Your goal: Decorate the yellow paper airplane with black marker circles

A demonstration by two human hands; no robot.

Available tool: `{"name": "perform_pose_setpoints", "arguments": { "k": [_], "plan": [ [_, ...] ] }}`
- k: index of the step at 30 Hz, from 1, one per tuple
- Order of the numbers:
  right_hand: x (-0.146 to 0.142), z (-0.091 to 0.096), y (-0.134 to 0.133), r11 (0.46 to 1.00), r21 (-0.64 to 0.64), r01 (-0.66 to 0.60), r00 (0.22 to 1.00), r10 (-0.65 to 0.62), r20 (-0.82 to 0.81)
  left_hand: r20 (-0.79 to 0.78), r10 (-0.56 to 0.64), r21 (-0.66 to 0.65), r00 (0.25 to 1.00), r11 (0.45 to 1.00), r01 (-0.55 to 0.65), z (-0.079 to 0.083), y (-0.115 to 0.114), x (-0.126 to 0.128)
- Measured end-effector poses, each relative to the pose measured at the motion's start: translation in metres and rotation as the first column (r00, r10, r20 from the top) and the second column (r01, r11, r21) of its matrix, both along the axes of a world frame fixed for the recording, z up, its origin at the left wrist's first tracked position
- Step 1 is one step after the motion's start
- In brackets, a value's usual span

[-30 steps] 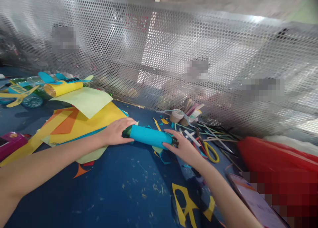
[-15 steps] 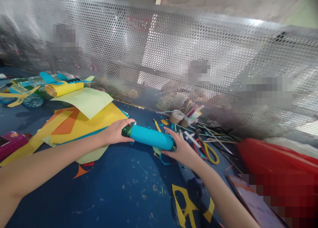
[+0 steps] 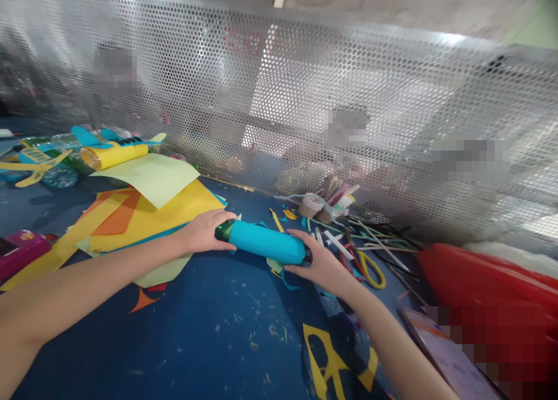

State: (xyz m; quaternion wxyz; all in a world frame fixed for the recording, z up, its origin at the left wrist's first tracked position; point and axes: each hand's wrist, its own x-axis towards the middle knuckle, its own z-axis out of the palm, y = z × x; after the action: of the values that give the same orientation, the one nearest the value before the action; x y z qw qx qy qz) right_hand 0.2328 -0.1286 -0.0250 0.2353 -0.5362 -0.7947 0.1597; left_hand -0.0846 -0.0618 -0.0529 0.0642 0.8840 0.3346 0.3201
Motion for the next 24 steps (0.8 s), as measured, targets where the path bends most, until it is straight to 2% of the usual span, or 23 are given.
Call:
{"name": "perform_pose_setpoints", "arguments": {
  "k": [3, 6, 8, 10, 13, 15, 17, 18, 20, 22, 24],
  "plan": [
    [0.001, 0.000, 0.000, 1.000, 0.016, 0.003, 1.000, -0.002, -0.010, 0.095, -0.056, -0.002, 0.994, 0.998, 0.056, 0.002, -0.002, -0.002],
    [0.003, 0.002, 0.001, 0.999, -0.054, -0.003, 0.990, -0.004, -0.140, 0.349, -0.061, -0.047, 0.935, 0.996, 0.082, 0.003, 0.001, -0.005],
    [0.002, 0.004, 0.001, 0.992, -0.125, 0.009, 0.964, -0.042, -0.263, 0.512, -0.009, -0.146, 0.859, 0.984, 0.097, 0.002, 0.005, -0.006],
    [-0.003, 0.004, 0.000, 0.978, -0.205, 0.048, 0.912, -0.126, -0.391, 0.598, 0.027, -0.267, 0.801, 0.949, 0.168, 0.001, 0.009, -0.003],
    [-0.020, 0.004, -0.005, 0.940, -0.336, 0.064, 0.760, -0.264, -0.593, 0.632, -0.007, -0.417, 0.775, 0.840, 0.348, 0.004, 0.009, 0.013],
    [-0.035, 0.003, -0.011, 0.910, -0.414, -0.013, 0.654, -0.305, -0.693, 0.671, -0.029, -0.472, 0.741, 0.754, 0.457, 0.012, 0.002, 0.032],
    [-0.051, 0.003, -0.017, 0.891, -0.451, -0.052, 0.572, -0.344, -0.745, 0.734, -0.052, -0.506, 0.677, 0.623, 0.596, 0.023, -0.009, 0.052],
    [-0.058, 0.003, -0.021, 0.880, -0.470, -0.067, 0.552, -0.360, -0.752, 0.779, -0.017, -0.509, 0.627, 0.567, 0.648, 0.029, -0.014, 0.060],
    [-0.068, 0.003, -0.025, 0.864, -0.492, -0.107, 0.527, -0.370, -0.765, 0.820, 0.125, -0.544, 0.559, 0.476, 0.691, 0.038, -0.022, 0.072],
    [-0.072, 0.003, -0.025, 0.849, -0.499, -0.172, 0.525, -0.350, -0.776, 0.796, 0.269, -0.605, 0.543, 0.391, 0.693, 0.042, -0.027, 0.076],
    [-0.072, 0.003, -0.022, 0.813, -0.543, -0.208, 0.500, -0.388, -0.774, 0.729, 0.388, -0.677, 0.565, 0.285, 0.678, 0.042, -0.028, 0.075]
  ]
}}
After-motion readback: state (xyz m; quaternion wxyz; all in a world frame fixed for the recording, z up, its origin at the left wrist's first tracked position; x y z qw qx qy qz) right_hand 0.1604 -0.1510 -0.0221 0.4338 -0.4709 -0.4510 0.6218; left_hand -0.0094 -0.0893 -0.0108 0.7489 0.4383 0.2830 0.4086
